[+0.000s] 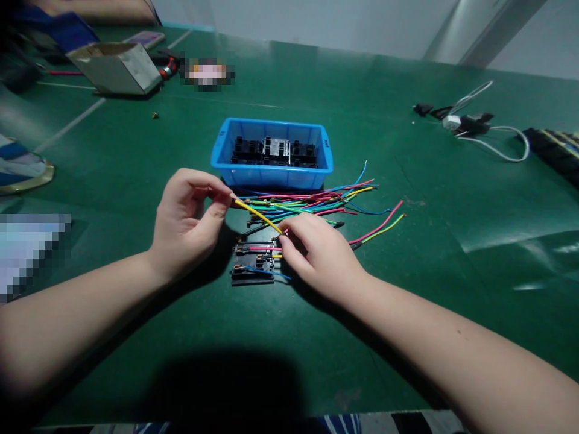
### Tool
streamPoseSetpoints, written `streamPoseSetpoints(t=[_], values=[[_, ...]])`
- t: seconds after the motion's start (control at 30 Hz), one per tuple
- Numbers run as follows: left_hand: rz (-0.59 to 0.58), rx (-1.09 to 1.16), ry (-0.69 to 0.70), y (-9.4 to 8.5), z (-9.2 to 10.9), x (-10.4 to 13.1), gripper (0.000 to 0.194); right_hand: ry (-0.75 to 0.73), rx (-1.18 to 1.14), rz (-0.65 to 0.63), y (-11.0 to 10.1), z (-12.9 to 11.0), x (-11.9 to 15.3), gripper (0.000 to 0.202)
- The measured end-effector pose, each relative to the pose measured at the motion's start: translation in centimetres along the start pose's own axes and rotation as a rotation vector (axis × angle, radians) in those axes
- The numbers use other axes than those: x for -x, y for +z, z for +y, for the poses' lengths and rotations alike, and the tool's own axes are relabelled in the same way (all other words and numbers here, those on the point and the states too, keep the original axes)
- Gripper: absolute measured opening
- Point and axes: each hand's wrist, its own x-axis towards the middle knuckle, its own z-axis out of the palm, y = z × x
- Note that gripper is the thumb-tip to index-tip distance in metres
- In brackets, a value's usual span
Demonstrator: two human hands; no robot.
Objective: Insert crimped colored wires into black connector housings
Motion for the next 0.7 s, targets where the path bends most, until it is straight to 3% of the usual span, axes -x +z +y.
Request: streamPoseSetpoints(t=[0.23, 0.7], values=[[-0.021, 0.053, -0.04, 0.07, -0.3, 0.07, 0.003, -0.025, -0.029, 0.044, 0.03, 0.02, 0.04, 0.011], [-0.13, 0.111, -0.053, 0.01, 0.24, -0.07, 0.007, -0.016, 0.2, 0.152, -0.31, 0.53, 0.42, 0.032]])
